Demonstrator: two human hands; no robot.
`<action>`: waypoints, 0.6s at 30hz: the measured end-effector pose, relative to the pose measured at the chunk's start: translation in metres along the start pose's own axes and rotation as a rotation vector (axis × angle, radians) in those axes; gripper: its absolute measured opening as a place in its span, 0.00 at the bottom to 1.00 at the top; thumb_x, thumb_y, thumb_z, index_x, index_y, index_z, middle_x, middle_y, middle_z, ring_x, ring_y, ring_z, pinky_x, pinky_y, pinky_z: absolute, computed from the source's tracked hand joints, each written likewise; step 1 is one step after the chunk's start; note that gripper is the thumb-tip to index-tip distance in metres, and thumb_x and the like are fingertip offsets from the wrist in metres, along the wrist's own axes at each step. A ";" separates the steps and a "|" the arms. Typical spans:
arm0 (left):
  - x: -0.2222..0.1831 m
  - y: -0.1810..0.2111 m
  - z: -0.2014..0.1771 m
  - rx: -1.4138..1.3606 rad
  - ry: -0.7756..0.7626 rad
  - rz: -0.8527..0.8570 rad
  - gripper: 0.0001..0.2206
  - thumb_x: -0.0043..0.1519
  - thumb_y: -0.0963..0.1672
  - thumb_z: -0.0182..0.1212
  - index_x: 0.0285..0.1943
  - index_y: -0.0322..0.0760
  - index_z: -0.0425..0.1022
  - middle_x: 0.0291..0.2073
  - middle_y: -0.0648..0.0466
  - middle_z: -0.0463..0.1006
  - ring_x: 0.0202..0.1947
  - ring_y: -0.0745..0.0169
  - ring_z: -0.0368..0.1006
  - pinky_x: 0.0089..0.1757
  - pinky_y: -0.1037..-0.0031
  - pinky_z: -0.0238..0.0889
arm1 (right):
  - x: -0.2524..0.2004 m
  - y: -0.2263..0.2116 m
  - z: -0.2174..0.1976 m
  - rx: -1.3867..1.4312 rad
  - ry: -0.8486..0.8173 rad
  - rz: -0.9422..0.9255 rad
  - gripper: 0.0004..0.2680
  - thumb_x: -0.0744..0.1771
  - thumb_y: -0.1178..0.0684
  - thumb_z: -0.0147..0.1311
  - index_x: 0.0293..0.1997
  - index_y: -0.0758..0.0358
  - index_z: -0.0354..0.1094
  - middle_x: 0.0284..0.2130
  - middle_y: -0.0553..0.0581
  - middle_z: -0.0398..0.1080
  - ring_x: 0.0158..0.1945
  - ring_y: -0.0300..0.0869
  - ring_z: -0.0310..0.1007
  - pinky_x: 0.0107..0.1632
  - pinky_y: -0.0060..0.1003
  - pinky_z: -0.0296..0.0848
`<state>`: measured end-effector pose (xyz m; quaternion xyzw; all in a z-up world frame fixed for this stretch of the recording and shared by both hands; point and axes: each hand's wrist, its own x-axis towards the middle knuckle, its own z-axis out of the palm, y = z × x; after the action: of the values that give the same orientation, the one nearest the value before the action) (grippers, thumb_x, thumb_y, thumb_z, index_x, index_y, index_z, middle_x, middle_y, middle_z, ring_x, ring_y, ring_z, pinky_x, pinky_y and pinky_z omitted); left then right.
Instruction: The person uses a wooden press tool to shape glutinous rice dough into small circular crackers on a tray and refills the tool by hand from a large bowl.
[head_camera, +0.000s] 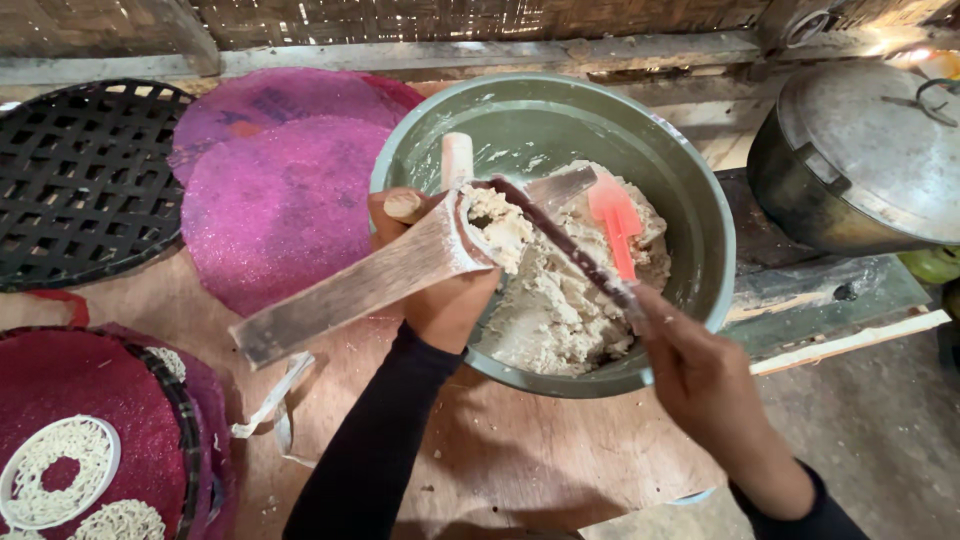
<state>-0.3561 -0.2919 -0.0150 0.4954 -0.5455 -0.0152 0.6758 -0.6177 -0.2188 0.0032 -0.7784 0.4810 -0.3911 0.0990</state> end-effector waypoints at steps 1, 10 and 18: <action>0.000 0.001 0.003 -0.061 0.019 -0.046 0.25 0.52 0.45 0.77 0.50 0.33 0.65 0.41 0.48 0.71 0.40 0.58 0.72 0.42 0.64 0.68 | -0.003 -0.002 0.002 0.008 -0.038 0.092 0.13 0.69 0.59 0.54 0.62 0.64 0.70 0.37 0.65 0.78 0.34 0.43 0.82 0.36 0.35 0.76; -0.017 -0.084 0.052 0.033 -0.450 0.136 0.20 0.59 0.44 0.73 0.56 0.37 0.69 0.45 0.53 0.77 0.42 0.66 0.72 0.47 0.76 0.73 | 0.007 0.011 -0.005 0.286 -0.293 0.551 0.16 0.68 0.54 0.49 0.64 0.58 0.69 0.17 0.49 0.69 0.19 0.33 0.63 0.21 0.30 0.63; 0.001 -0.032 0.015 0.117 -0.212 -0.060 0.24 0.53 0.48 0.75 0.52 0.37 0.67 0.41 0.55 0.75 0.40 0.66 0.71 0.45 0.73 0.67 | 0.006 0.014 -0.019 0.389 -0.481 0.710 0.16 0.68 0.52 0.50 0.65 0.53 0.70 0.19 0.53 0.71 0.22 0.32 0.64 0.24 0.29 0.67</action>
<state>-0.3503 -0.3183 -0.0372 0.5456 -0.5988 -0.0558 0.5837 -0.6385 -0.2271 0.0117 -0.6014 0.5985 -0.2244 0.4794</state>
